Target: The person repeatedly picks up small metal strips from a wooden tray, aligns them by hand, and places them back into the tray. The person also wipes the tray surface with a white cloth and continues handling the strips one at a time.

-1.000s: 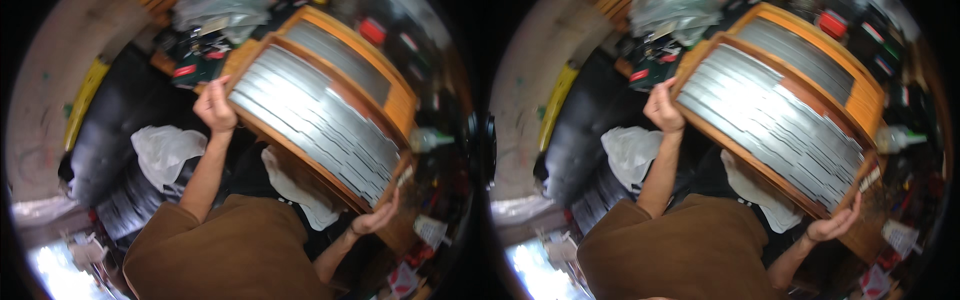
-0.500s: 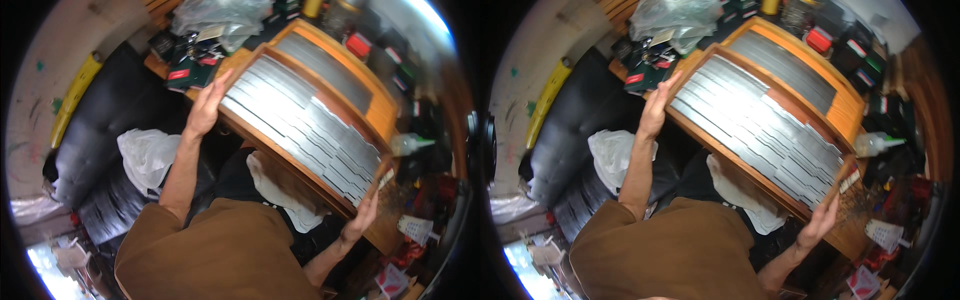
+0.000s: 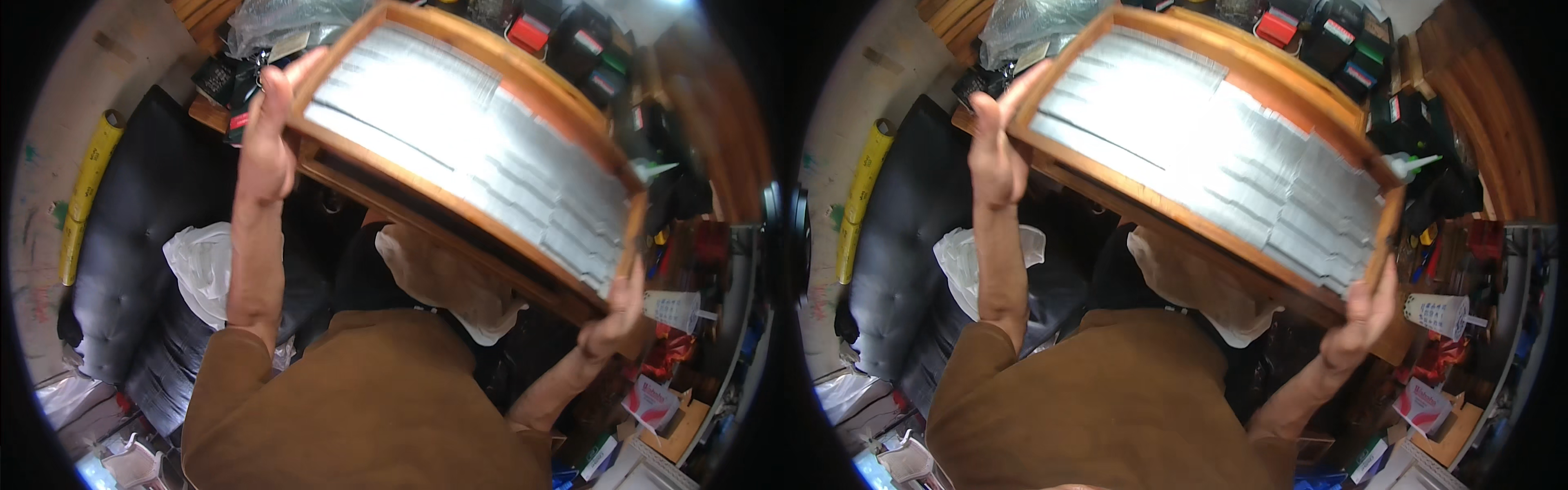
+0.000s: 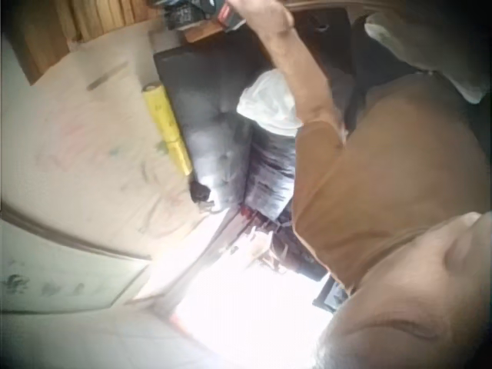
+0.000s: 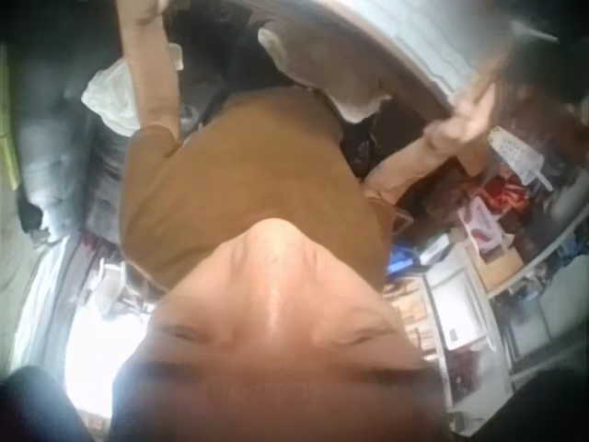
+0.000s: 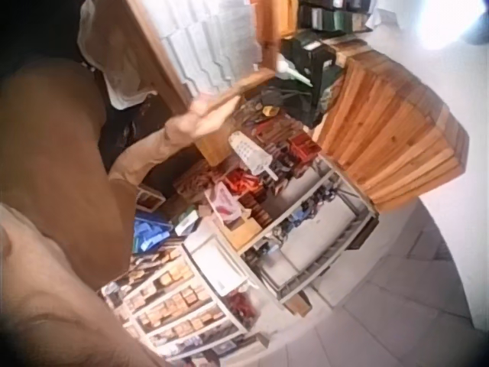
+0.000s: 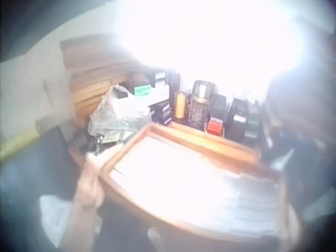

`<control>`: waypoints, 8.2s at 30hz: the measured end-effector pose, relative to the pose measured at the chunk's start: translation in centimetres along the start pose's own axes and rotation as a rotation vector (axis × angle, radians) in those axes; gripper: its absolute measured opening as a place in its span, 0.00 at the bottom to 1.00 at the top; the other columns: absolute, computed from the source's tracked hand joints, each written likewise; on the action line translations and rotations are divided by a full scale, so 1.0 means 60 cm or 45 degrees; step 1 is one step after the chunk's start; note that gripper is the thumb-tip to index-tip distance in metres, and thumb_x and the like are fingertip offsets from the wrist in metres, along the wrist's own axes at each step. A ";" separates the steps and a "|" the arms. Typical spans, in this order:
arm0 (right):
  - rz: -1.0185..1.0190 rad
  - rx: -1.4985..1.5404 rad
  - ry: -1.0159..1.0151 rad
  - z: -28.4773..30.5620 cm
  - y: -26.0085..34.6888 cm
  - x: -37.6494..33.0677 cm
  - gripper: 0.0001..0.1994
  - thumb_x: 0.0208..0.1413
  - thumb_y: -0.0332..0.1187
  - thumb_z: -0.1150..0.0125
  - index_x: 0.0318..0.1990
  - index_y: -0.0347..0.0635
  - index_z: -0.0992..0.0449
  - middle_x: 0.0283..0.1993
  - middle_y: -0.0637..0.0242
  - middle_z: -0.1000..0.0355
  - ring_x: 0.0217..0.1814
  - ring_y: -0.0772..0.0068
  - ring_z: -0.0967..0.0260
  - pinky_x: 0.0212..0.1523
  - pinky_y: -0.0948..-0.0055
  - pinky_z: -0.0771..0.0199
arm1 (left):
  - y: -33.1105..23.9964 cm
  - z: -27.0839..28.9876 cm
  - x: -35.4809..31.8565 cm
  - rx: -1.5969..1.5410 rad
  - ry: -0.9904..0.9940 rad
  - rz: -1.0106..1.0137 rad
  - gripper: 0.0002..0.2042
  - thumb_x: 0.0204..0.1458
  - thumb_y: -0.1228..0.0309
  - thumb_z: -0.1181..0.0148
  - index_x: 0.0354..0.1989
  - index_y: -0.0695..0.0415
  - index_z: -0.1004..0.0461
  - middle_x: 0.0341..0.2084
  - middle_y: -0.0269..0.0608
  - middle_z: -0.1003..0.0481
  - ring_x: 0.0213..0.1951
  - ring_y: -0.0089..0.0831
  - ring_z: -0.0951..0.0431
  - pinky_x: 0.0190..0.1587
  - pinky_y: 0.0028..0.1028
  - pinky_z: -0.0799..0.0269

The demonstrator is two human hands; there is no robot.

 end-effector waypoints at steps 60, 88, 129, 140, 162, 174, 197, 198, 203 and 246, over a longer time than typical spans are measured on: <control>-0.384 0.271 0.006 -0.004 -0.054 -0.253 0.43 0.61 0.49 0.53 0.73 0.22 0.57 0.74 0.42 0.47 0.74 0.54 0.45 0.73 0.62 0.48 | 0.081 0.084 -0.280 -0.064 -0.468 0.454 0.24 0.63 0.72 0.47 0.66 0.71 0.37 0.60 0.54 0.29 0.59 0.37 0.25 0.64 0.34 0.32; -0.416 0.252 0.009 -0.013 -0.056 -0.198 0.48 0.59 0.54 0.45 0.72 0.19 0.54 0.71 0.41 0.44 0.72 0.54 0.44 0.71 0.62 0.46 | 0.077 0.060 -0.229 0.018 -0.344 0.373 0.28 0.62 0.67 0.45 0.67 0.72 0.40 0.61 0.55 0.30 0.60 0.37 0.27 0.65 0.34 0.34; -0.153 0.343 -0.067 -0.039 -0.105 -0.067 0.46 0.69 0.64 0.70 0.71 0.19 0.50 0.69 0.44 0.39 0.72 0.59 0.42 0.71 0.64 0.46 | 0.133 0.038 -0.075 0.587 -0.425 0.270 0.33 0.72 0.52 0.70 0.59 0.72 0.29 0.48 0.50 0.22 0.49 0.35 0.22 0.56 0.32 0.29; -0.136 0.323 -0.012 -0.037 -0.105 -0.062 0.54 0.62 0.69 0.57 0.72 0.18 0.55 0.67 0.43 0.37 0.68 0.62 0.39 0.67 0.69 0.41 | 0.135 0.018 -0.060 0.006 -0.561 0.321 0.33 0.70 0.53 0.69 0.57 0.75 0.29 0.50 0.56 0.22 0.52 0.41 0.21 0.59 0.36 0.29; 0.287 -0.797 0.273 0.003 0.004 0.084 0.12 0.60 0.25 0.46 0.46 0.30 0.22 0.39 0.55 0.29 0.45 0.55 0.29 0.49 0.62 0.28 | -0.039 -0.272 -0.147 0.709 0.683 -0.658 0.13 0.47 0.75 0.34 0.42 0.65 0.21 0.41 0.46 0.20 0.43 0.40 0.22 0.54 0.43 0.29; 0.091 -0.920 0.793 -0.045 -0.060 0.162 0.17 0.56 0.28 0.52 0.46 0.31 0.19 0.37 0.45 0.21 0.41 0.48 0.21 0.48 0.59 0.23 | 0.010 -0.483 -0.219 0.625 1.215 -0.871 0.19 0.53 0.67 0.37 0.50 0.67 0.24 0.48 0.52 0.22 0.51 0.44 0.25 0.58 0.40 0.32; -0.260 -0.668 1.029 -0.054 -0.050 0.189 0.08 0.57 0.29 0.34 0.33 0.37 0.27 0.24 0.72 0.29 0.26 0.86 0.33 0.28 0.80 0.32 | -0.003 -0.473 -0.188 0.395 1.186 -0.615 0.17 0.48 0.72 0.29 0.46 0.62 0.22 0.42 0.43 0.20 0.45 0.40 0.24 0.49 0.36 0.29; -0.170 -0.567 0.978 -0.045 -0.042 0.186 0.07 0.58 0.29 0.34 0.33 0.37 0.27 0.25 0.72 0.28 0.26 0.86 0.33 0.28 0.80 0.32 | -0.004 -0.468 -0.182 0.327 1.175 -0.564 0.16 0.47 0.73 0.29 0.45 0.62 0.22 0.40 0.44 0.20 0.43 0.40 0.23 0.47 0.36 0.28; -0.327 -0.024 0.800 -0.008 0.001 0.136 0.05 0.57 0.26 0.33 0.37 0.34 0.23 0.34 0.67 0.24 0.35 0.79 0.26 0.33 0.78 0.22 | 0.003 -0.448 -0.148 0.203 0.913 -0.228 0.14 0.49 0.78 0.29 0.44 0.65 0.23 0.34 0.46 0.20 0.36 0.37 0.19 0.39 0.29 0.24; -0.219 0.316 0.113 0.032 -0.110 0.081 0.14 0.62 0.31 0.35 0.49 0.30 0.24 0.40 0.62 0.22 0.35 0.78 0.24 0.35 0.80 0.23 | 0.104 -0.495 -0.030 0.194 1.270 0.992 0.08 0.55 0.82 0.36 0.43 0.68 0.24 0.27 0.45 0.21 0.23 0.28 0.20 0.25 0.26 0.20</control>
Point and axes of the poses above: each hand's wrist, its own x-axis towards the middle knuckle, its own z-axis out of the back of the hand, y = z × x, the point moved 6 cm from there along x, towards the middle knuckle
